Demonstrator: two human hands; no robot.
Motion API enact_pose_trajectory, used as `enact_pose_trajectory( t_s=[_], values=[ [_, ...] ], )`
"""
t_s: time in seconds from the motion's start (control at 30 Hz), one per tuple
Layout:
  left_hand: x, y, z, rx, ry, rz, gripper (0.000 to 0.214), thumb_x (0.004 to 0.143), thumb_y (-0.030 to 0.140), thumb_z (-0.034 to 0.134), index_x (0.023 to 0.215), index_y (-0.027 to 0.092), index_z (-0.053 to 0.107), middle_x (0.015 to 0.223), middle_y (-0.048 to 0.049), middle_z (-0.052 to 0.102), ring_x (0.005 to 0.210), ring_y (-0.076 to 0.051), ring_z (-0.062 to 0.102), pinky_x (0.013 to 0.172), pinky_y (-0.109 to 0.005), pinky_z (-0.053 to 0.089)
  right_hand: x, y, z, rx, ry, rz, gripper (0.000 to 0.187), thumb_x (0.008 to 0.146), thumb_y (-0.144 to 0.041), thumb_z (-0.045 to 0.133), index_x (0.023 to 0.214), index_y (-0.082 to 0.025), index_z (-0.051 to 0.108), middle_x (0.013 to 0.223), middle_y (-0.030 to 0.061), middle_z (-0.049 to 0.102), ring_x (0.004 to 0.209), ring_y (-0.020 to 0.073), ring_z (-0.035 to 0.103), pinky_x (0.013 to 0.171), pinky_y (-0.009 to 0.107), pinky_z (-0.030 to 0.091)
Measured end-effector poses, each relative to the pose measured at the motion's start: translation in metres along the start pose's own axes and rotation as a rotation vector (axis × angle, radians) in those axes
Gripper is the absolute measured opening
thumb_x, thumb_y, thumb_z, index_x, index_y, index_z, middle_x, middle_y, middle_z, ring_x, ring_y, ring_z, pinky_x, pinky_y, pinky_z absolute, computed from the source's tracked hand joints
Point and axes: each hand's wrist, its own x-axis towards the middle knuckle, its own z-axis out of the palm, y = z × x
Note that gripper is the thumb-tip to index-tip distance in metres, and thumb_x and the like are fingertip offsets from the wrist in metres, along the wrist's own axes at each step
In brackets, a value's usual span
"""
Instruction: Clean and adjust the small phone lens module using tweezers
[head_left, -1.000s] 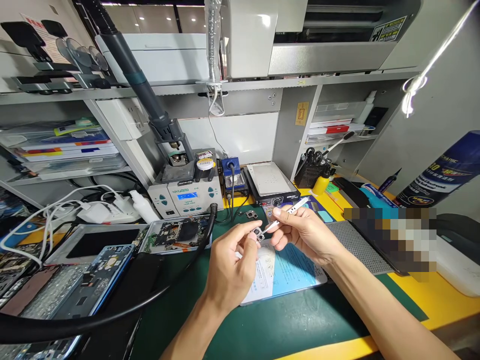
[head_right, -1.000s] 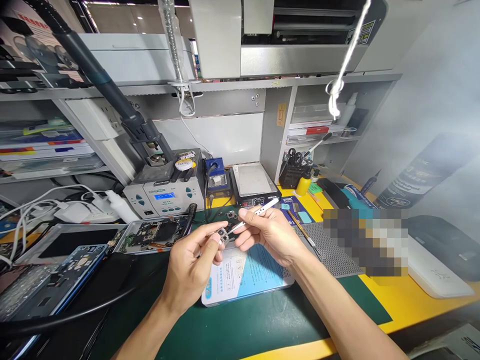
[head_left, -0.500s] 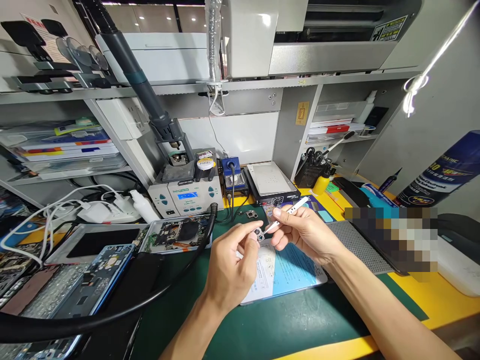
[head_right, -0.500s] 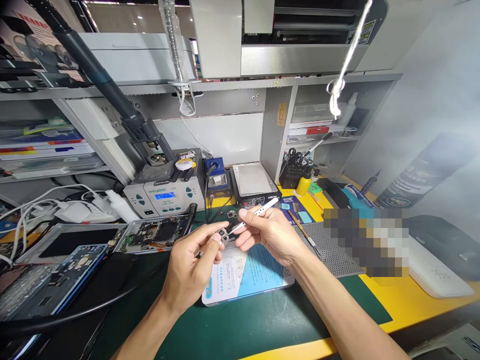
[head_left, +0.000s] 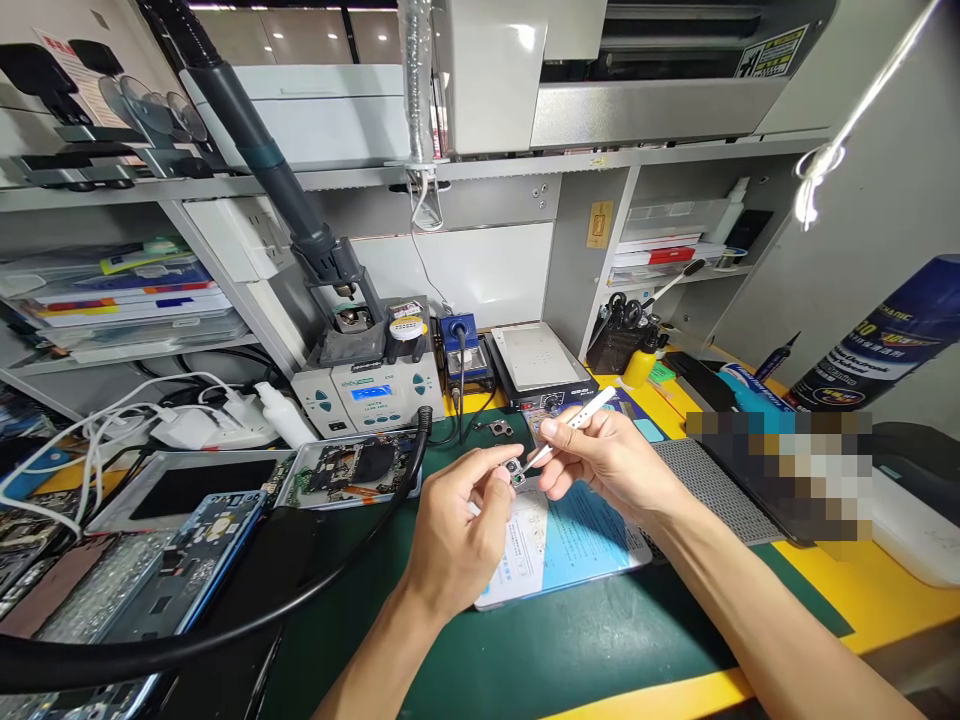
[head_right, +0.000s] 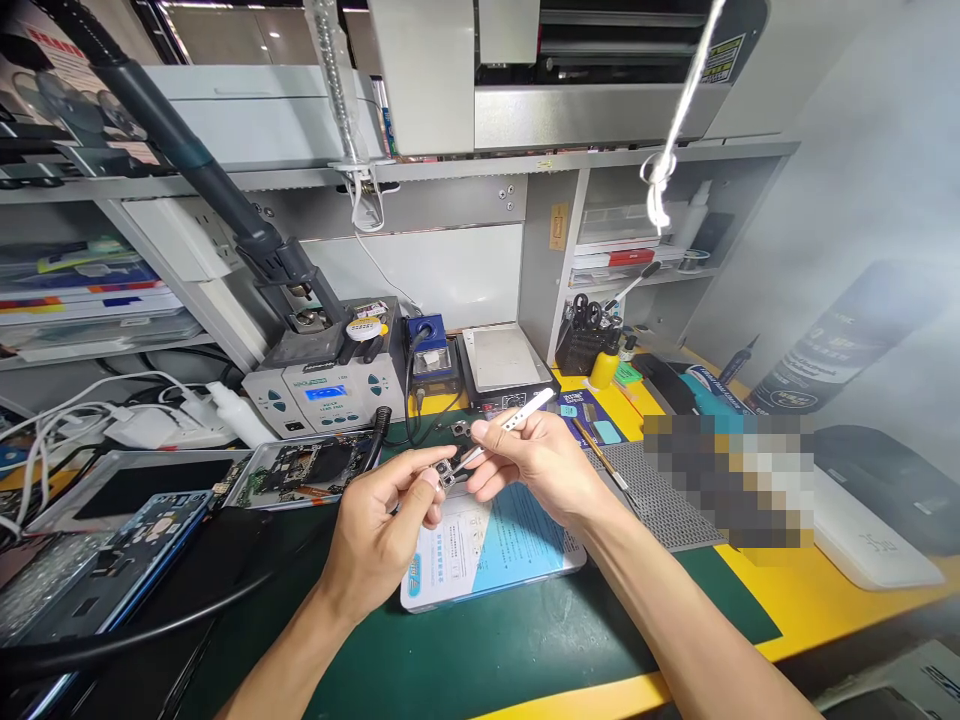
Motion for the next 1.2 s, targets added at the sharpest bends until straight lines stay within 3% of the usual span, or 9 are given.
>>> enact_pose_trajectory(
  t_s=[0.33, 0.57, 0.73, 0.97, 1.2],
  values=[
    [0.004, -0.002, -0.003, -0.136, -0.066, -0.079, 0.025, 0.096, 0.025, 0.05, 0.112, 0.02, 0.068, 0.071, 0.0028, 0.059, 0.056, -0.011, 0.055, 0.054, -0.023, 0.048, 0.0, 0.003, 0.0, -0.04, -0.008, -0.033, 0.03, 0.086, -0.039, 0.077, 0.075, -0.011, 0.071, 0.066, 0.0059, 0.075, 0.054, 0.016, 0.073, 0.053, 0.024, 0.062],
    [0.006, 0.002, -0.006, -0.173, -0.074, -0.129, 0.019, 0.094, 0.026, 0.054, 0.104, 0.017, 0.067, 0.072, 0.0003, 0.067, 0.055, -0.011, 0.059, 0.054, -0.023, 0.049, 0.0, 0.004, 0.002, -0.008, 0.047, -0.015, 0.03, 0.085, -0.039, 0.078, 0.076, -0.013, 0.068, 0.065, 0.0057, 0.075, 0.052, 0.0174, 0.072, 0.05, 0.025, 0.062],
    [0.007, 0.008, -0.004, -0.25, 0.007, -0.207, 0.018, 0.092, 0.029, 0.057, 0.104, 0.015, 0.06, 0.07, -0.0023, 0.072, 0.054, -0.014, 0.065, 0.053, -0.024, 0.053, 0.004, 0.002, -0.001, 0.045, 0.116, -0.013, 0.03, 0.085, -0.038, 0.079, 0.077, -0.011, 0.071, 0.074, 0.0088, 0.077, 0.056, 0.0173, 0.074, 0.051, 0.024, 0.063],
    [0.008, 0.009, 0.0, -0.275, -0.025, -0.238, 0.021, 0.093, 0.031, 0.058, 0.107, 0.015, 0.056, 0.066, -0.0034, 0.074, 0.053, -0.016, 0.068, 0.049, -0.022, 0.053, 0.006, 0.001, 0.001, 0.125, 0.087, 0.064, 0.028, 0.082, -0.037, 0.081, 0.078, -0.011, 0.073, 0.074, 0.0095, 0.079, 0.054, 0.0167, 0.074, 0.051, 0.022, 0.063],
    [0.008, 0.011, 0.0, -0.323, 0.011, -0.261, 0.022, 0.092, 0.031, 0.058, 0.106, 0.016, 0.053, 0.074, -0.0056, 0.076, 0.052, -0.016, 0.068, 0.047, -0.023, 0.054, 0.004, 0.002, 0.003, 0.097, 0.088, 0.03, 0.03, 0.079, -0.04, 0.083, 0.079, -0.011, 0.074, 0.073, 0.0093, 0.079, 0.053, 0.0159, 0.073, 0.052, 0.023, 0.063]
  ],
)
